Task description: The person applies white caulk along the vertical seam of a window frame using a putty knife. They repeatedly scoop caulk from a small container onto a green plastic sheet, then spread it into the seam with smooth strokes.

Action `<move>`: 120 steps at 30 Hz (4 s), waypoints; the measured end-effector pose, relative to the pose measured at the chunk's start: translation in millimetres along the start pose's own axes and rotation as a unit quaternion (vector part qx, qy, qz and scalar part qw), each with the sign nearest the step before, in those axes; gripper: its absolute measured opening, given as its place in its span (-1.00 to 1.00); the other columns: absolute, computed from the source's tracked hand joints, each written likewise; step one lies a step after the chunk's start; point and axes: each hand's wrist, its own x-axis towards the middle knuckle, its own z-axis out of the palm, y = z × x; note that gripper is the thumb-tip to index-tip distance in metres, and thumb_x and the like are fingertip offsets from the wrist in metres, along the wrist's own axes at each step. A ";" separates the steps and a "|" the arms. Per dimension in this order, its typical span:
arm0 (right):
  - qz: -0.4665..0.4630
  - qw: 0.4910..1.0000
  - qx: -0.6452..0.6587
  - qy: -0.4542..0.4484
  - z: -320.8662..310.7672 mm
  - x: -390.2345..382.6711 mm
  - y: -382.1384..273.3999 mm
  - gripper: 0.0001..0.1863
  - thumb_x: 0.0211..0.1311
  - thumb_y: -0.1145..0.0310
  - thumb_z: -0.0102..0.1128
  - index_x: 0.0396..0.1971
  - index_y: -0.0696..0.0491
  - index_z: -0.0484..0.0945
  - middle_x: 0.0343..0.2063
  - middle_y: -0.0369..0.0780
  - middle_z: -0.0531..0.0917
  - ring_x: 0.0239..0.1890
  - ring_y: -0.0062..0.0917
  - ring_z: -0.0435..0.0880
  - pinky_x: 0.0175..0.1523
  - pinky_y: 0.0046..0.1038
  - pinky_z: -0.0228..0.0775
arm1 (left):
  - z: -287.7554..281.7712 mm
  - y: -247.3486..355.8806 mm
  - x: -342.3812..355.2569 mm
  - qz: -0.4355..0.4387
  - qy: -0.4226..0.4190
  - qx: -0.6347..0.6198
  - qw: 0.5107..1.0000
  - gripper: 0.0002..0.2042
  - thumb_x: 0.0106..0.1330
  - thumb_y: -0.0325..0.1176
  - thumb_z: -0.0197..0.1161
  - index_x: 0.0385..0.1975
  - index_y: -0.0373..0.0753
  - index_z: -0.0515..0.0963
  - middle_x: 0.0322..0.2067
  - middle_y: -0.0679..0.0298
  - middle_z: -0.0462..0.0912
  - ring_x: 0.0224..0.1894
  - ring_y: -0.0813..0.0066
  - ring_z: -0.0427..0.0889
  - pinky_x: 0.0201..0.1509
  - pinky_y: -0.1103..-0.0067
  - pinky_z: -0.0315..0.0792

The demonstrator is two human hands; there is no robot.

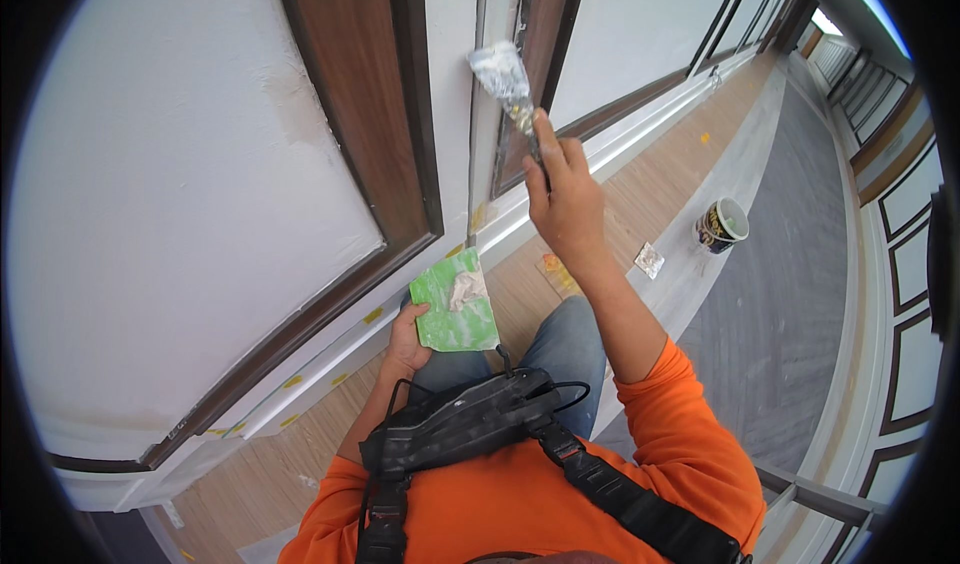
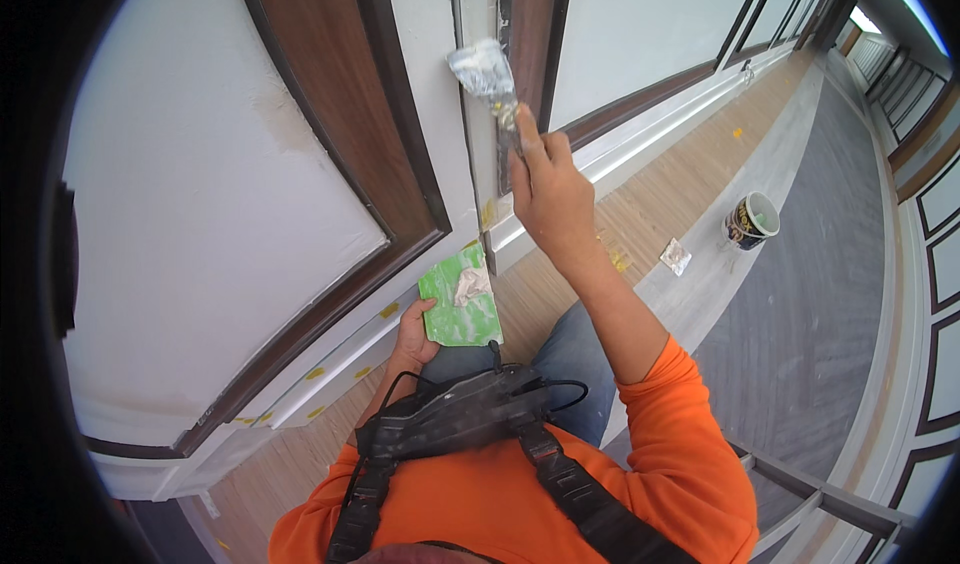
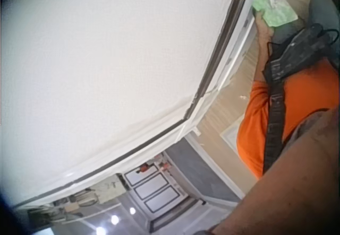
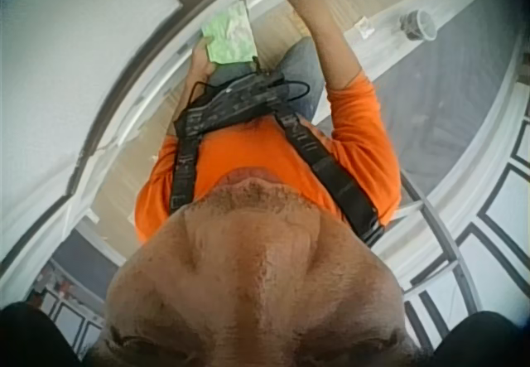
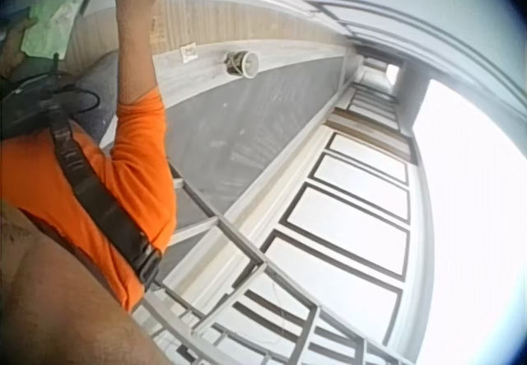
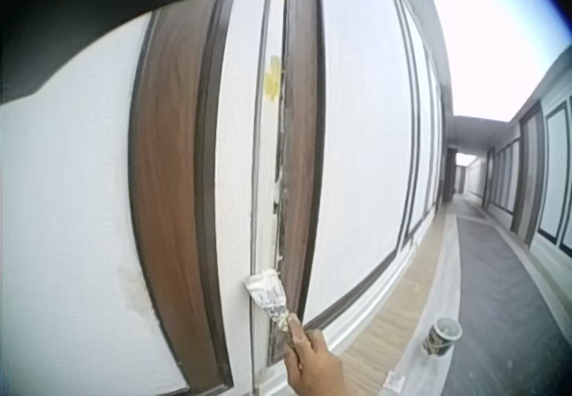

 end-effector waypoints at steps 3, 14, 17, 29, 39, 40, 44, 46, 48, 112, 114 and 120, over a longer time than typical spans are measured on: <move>0.008 1.000 0.014 -0.006 14.1 -23.0 8.1 -0.35 0.34 0.43 0.21 0.43 -0.09 0.31 -0.28 -0.15 0.54 -0.38 -0.30 0.63 -0.32 -0.32 0.51 | -0.5 0.7 -0.3 -0.005 0.000 0.001 1.000 -0.54 0.38 -0.35 0.07 0.28 -0.32 0.38 0.13 0.10 0.57 0.14 0.19 0.59 0.31 0.30 0.45; 0.122 0.971 0.189 -0.078 9.9 -81.1 19.3 -0.41 0.39 0.43 0.17 0.41 0.00 0.35 -0.38 -0.26 0.50 -0.47 -0.53 0.47 -0.34 -0.50 0.35 | 4.7 2.7 -1.8 0.009 0.001 0.013 1.000 -0.53 0.37 -0.35 0.07 0.27 -0.32 0.38 0.14 0.08 0.57 0.14 0.16 0.59 0.31 0.28 0.45; 0.219 0.894 0.384 -0.075 -2.4 -69.4 13.3 -0.42 0.41 0.43 0.13 0.42 0.07 0.33 -0.41 -0.37 0.51 -0.51 -0.74 0.38 -0.43 -0.64 0.25 | -1.2 0.6 -0.5 -0.002 0.006 0.017 1.000 -0.53 0.36 -0.34 0.08 0.26 -0.33 0.38 0.13 0.07 0.57 0.13 0.15 0.59 0.30 0.26 0.45; -0.052 0.958 0.240 0.150 -35.8 101.1 -16.4 -0.46 0.37 0.41 0.15 0.35 0.12 0.41 -0.27 -0.17 0.59 -0.25 -0.50 0.57 -0.05 -0.46 0.43 | 2.3 -1.3 -0.5 0.026 -0.005 0.016 1.000 -0.56 0.37 -0.32 0.05 0.22 -0.35 0.43 0.11 0.06 0.60 0.13 0.13 0.61 0.30 0.24 0.45; -0.053 0.986 0.080 0.139 15.6 90.2 4.9 -0.34 0.32 0.44 0.26 0.42 -0.10 0.34 -0.16 -0.12 0.58 -0.28 -0.30 0.66 -0.19 -0.35 0.55 | 7.6 -0.6 -5.8 0.027 -0.001 0.018 0.999 -0.55 0.37 -0.31 0.06 0.24 -0.31 0.42 0.12 0.09 0.58 0.14 0.13 0.60 0.30 0.23 0.44; -0.042 0.988 0.077 0.124 22.5 82.5 6.6 -0.31 0.31 0.44 0.26 0.44 -0.12 0.31 -0.15 -0.12 0.58 -0.25 -0.26 0.67 -0.18 -0.35 0.55 | 5.2 0.9 -4.8 0.022 -0.002 0.014 1.000 -0.54 0.37 -0.33 0.06 0.26 -0.31 0.40 0.13 0.09 0.57 0.14 0.13 0.59 0.29 0.24 0.45; -0.027 0.992 0.086 0.092 24.3 48.4 14.6 -0.32 0.29 0.47 0.27 0.42 -0.16 0.35 -0.16 -0.12 0.60 -0.27 -0.27 0.68 -0.19 -0.34 0.57 | -3.4 0.0 -1.2 0.007 -0.004 0.004 1.000 -0.53 0.37 -0.36 0.07 0.28 -0.30 0.37 0.13 0.08 0.56 0.13 0.12 0.59 0.28 0.25 0.46; -0.038 0.994 0.051 0.088 10.3 37.5 30.3 -0.34 0.26 0.46 0.29 0.38 -0.17 0.40 -0.16 -0.13 0.61 -0.29 -0.26 0.69 -0.24 -0.32 0.58 | -5.9 -0.6 -1.7 0.009 0.000 0.010 1.000 -0.54 0.37 -0.34 0.06 0.26 -0.31 0.39 0.13 0.08 0.57 0.13 0.13 0.60 0.28 0.24 0.45; -0.077 0.992 0.016 0.100 -6.5 37.9 47.9 -0.33 0.21 0.48 0.31 0.35 -0.19 0.44 -0.18 -0.14 0.62 -0.28 -0.27 0.69 -0.25 -0.32 0.59 | -9.2 -3.2 -1.2 0.019 0.007 0.021 1.000 -0.56 0.38 -0.31 0.05 0.23 -0.32 0.42 0.11 0.09 0.59 0.12 0.14 0.61 0.31 0.24 0.44; 0.295 0.585 0.532 -0.536 -45.7 -74.6 120.8 -0.50 0.38 0.07 0.17 -0.34 0.32 0.64 -0.73 -0.27 0.49 -0.82 -0.68 0.30 -0.72 -0.60 0.02 | 142.6 82.6 -45.7 0.024 -0.126 0.010 0.992 -0.61 0.48 -0.25 0.17 0.15 -0.41 0.48 0.03 0.05 0.66 0.01 0.28 0.71 0.15 0.39 0.59; 0.304 0.669 0.452 -0.506 -60.5 -74.8 132.0 -0.57 0.42 0.11 0.13 -0.22 0.25 0.65 -0.73 -0.35 0.47 -0.79 -0.72 0.30 -0.67 -0.64 0.05 | 144.2 86.7 -48.3 0.032 -0.133 -0.024 0.990 -0.60 0.48 -0.25 0.17 0.17 -0.40 0.47 0.04 0.05 0.65 0.02 0.26 0.70 0.17 0.37 0.58; 0.117 0.945 0.292 -0.091 -38.8 -70.0 68.5 -0.63 0.45 0.26 0.11 0.12 0.14 0.46 -0.33 -0.21 0.54 -0.36 -0.52 0.51 -0.21 -0.50 0.35 | 154.0 74.1 -43.4 0.034 -0.095 -0.048 0.994 -0.57 0.49 -0.24 0.14 0.22 -0.41 0.43 0.11 0.02 0.62 0.07 0.22 0.68 0.21 0.33 0.56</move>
